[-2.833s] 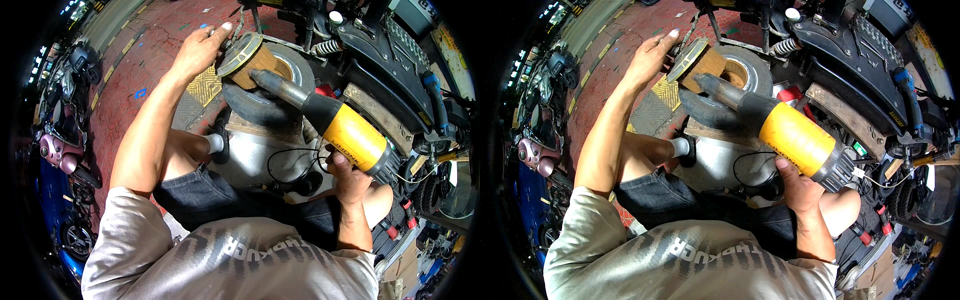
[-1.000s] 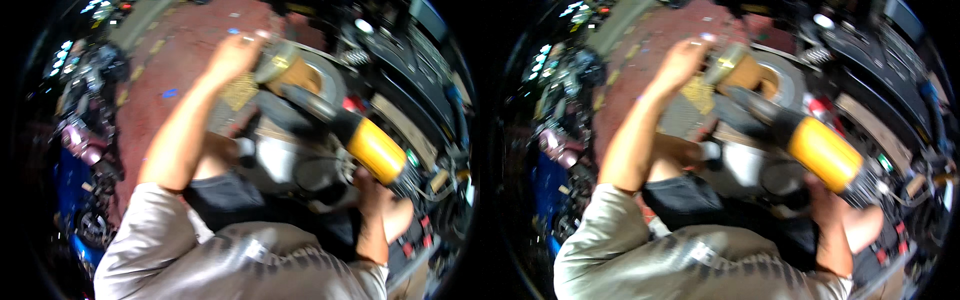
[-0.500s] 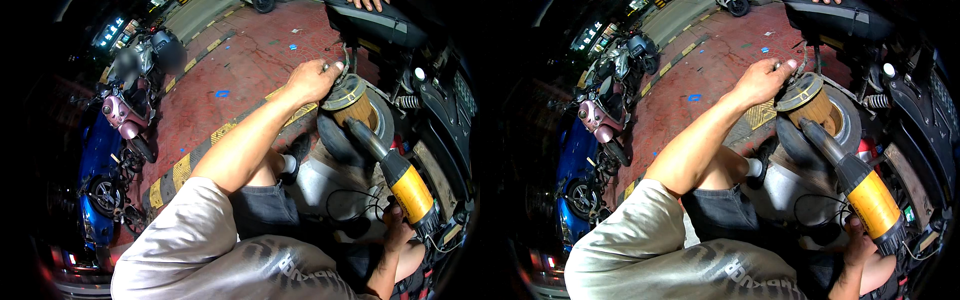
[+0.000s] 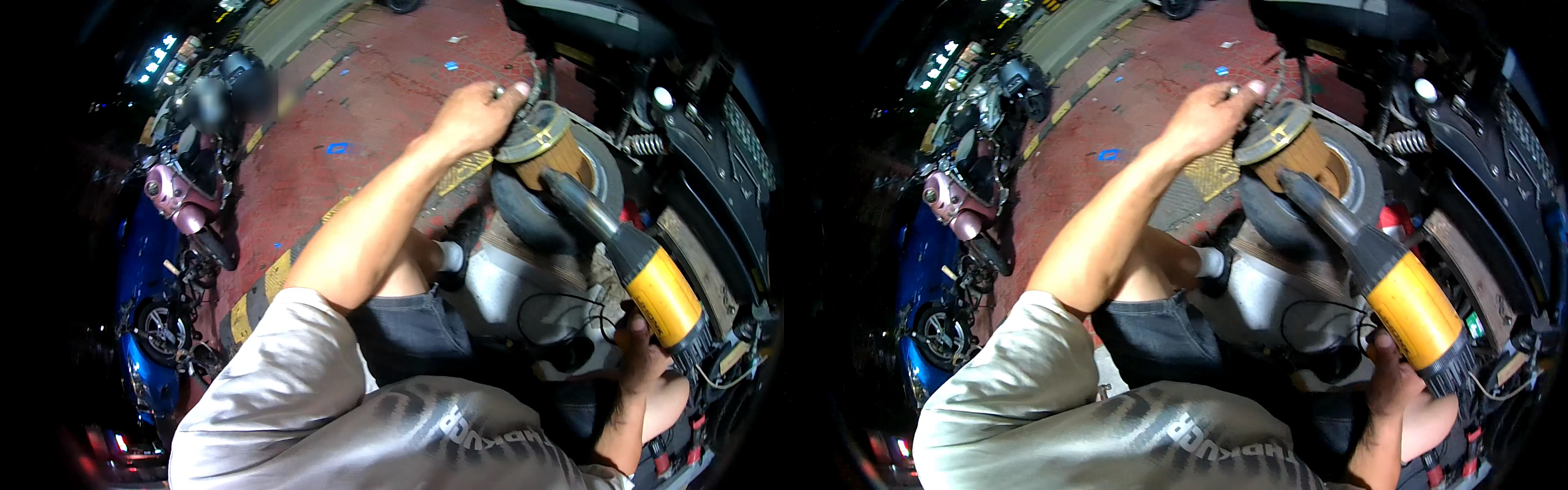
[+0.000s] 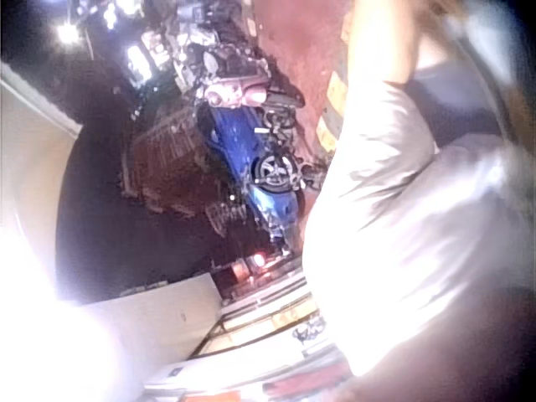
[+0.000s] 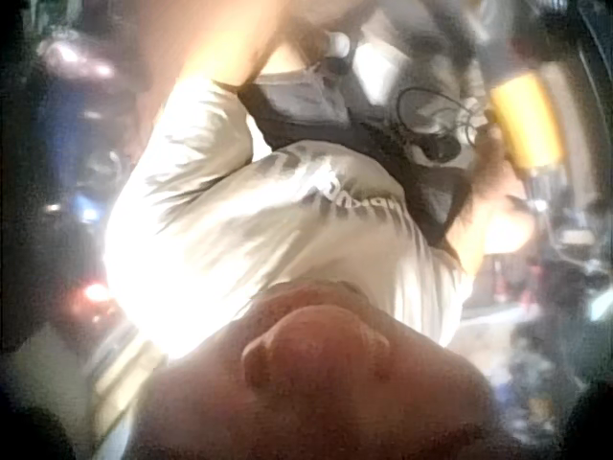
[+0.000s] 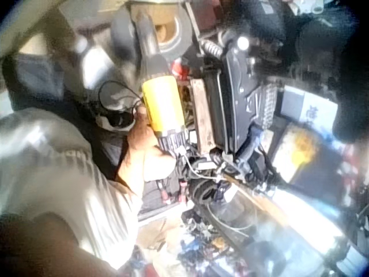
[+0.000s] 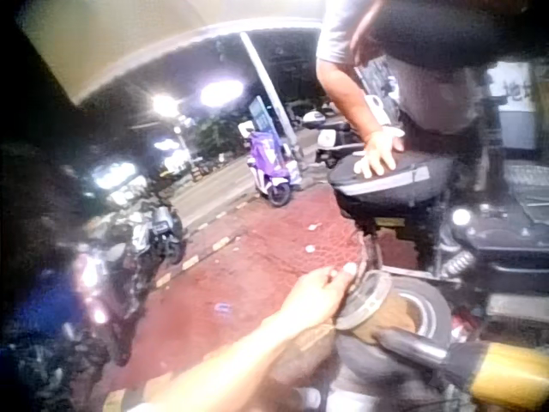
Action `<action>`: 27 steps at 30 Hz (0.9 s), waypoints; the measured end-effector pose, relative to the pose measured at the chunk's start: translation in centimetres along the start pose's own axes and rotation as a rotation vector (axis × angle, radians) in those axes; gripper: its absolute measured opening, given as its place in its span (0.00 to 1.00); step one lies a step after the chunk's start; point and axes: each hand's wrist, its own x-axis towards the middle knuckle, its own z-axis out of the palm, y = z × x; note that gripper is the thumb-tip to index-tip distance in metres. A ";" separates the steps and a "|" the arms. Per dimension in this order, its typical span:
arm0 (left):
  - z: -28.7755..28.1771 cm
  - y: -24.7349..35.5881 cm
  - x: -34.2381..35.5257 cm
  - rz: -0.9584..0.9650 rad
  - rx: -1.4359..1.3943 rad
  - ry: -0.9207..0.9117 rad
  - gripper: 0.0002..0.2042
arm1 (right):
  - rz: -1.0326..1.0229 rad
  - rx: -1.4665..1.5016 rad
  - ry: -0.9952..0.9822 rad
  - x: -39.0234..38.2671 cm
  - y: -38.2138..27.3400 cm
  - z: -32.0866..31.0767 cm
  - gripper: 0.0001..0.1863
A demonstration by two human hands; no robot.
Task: The person heats a motor assembly with a heat gun, then removes the motor from the wheel rim by hand and applies heat to the inside of the rim.
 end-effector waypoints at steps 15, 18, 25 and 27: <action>0.3 -0.2 0.2 -0.023 -0.083 -0.045 0.29 | -0.029 0.054 -0.033 0.5 -1.5 0.4 0.28; 0.1 -0.2 -0.1 -0.040 -0.081 -0.040 0.31 | -0.001 0.057 -0.031 0.6 -1.8 0.4 0.27; 0.1 0.5 -0.2 -0.048 -0.028 -0.039 0.36 | 0.003 0.075 0.044 1.0 -0.3 -0.8 0.26; -0.2 1.2 -0.6 -0.054 -0.014 -0.038 0.35 | -0.002 0.076 0.060 1.0 0.3 -1.4 0.25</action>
